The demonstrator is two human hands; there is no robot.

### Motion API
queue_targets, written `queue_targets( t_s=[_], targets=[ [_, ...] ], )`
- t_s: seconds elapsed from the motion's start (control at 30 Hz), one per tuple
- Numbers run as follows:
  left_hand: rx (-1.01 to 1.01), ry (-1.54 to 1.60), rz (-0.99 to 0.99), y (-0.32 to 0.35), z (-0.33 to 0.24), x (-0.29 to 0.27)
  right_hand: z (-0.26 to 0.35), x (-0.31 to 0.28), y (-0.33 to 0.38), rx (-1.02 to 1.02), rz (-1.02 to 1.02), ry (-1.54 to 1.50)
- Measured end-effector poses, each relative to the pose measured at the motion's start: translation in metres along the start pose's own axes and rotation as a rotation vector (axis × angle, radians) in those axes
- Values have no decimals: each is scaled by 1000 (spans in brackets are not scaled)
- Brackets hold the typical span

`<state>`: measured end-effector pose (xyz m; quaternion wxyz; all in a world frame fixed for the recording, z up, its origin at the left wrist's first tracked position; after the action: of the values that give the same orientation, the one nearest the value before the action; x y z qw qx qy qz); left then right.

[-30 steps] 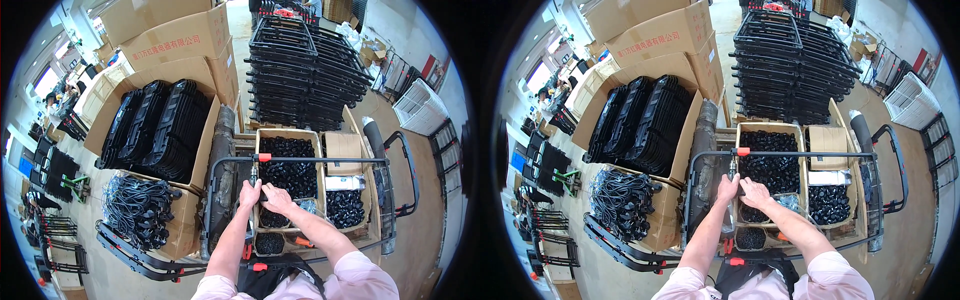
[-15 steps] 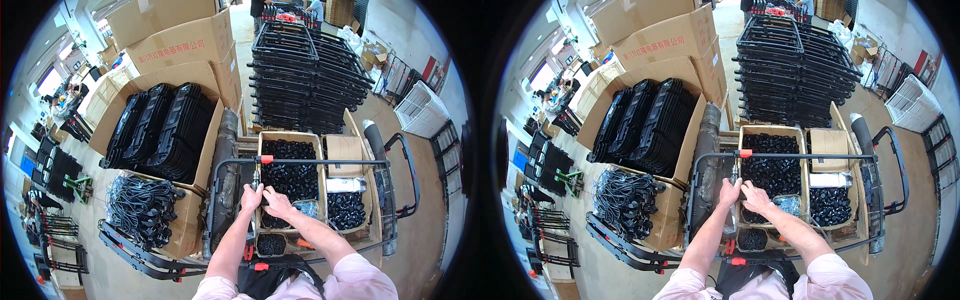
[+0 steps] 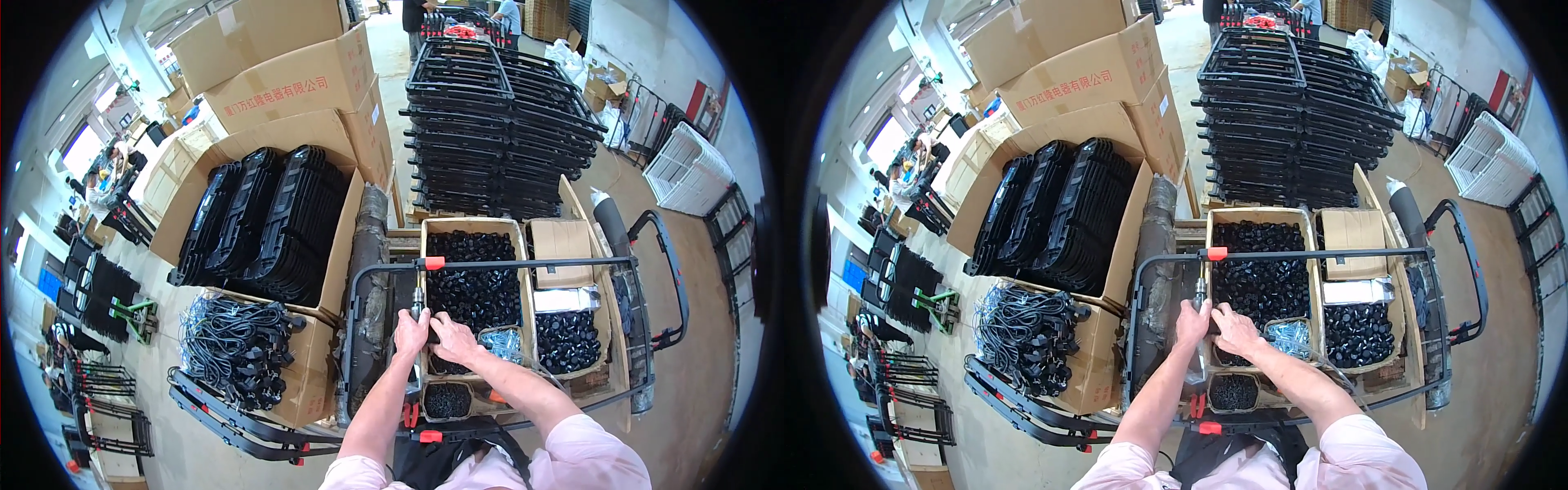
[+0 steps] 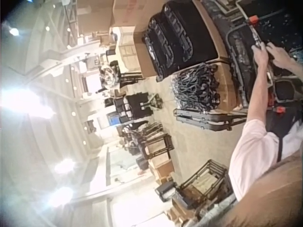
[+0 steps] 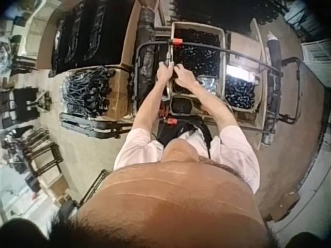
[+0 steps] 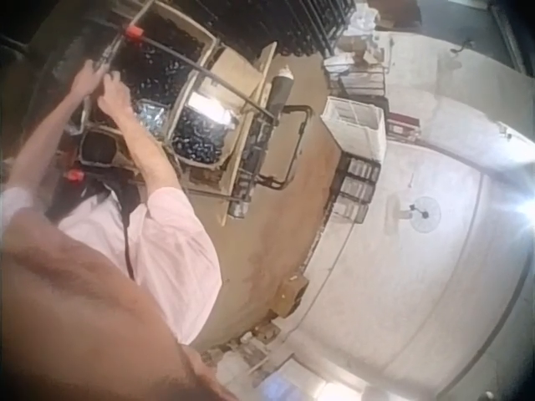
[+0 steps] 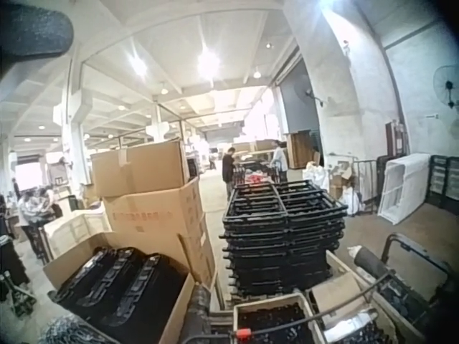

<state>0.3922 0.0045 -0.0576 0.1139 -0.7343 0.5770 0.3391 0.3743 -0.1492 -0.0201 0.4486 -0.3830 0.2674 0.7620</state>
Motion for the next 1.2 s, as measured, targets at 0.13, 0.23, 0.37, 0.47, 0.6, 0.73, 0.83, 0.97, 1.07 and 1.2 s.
queue_targets(
  t_s=[0.13, 0.23, 0.37, 0.47, 0.6, 0.73, 0.83, 0.97, 1.07, 1.2],
  targets=[
    [94, -84, 5, 13, -19, -1, -9, -5, 14, 124, 13, 26],
    [169, -153, -52, 20, -27, 2, -13, -9, 20, 155, 5, 3],
    [160, -166, -33, 20, -36, 10, -23, -17, 20, 193, 41, 13],
    [154, -156, -37, 18, -36, 12, -25, -19, 16, 202, 58, 22],
    [129, -166, 14, 16, -41, 15, -31, -20, 16, 180, 11, 29],
    [157, -168, -12, 15, -39, 15, -32, -18, 15, 177, 1, 28],
    [146, -182, -3, 14, -40, 16, -31, -21, 14, 171, -3, 38],
    [160, -180, -13, 17, -41, 17, -30, -23, 15, 173, 2, 30],
    [160, -179, -12, 16, -41, 17, -30, -24, 14, 166, -8, 32],
    [144, -174, 2, 13, -42, 18, -32, -25, 12, 181, 28, 54]
  ],
)
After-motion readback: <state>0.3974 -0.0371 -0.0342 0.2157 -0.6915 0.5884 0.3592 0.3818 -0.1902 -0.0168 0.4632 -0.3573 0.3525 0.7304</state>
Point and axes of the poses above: each hand's wrist, its own y-axis away from the middle knuckle, its own x-axis out of the palm, z = x × y, the point moved 3 cm from there along -y, towards the middle knuckle, and after that the axes turned 5 degrees about x, right-handed, at the moved point
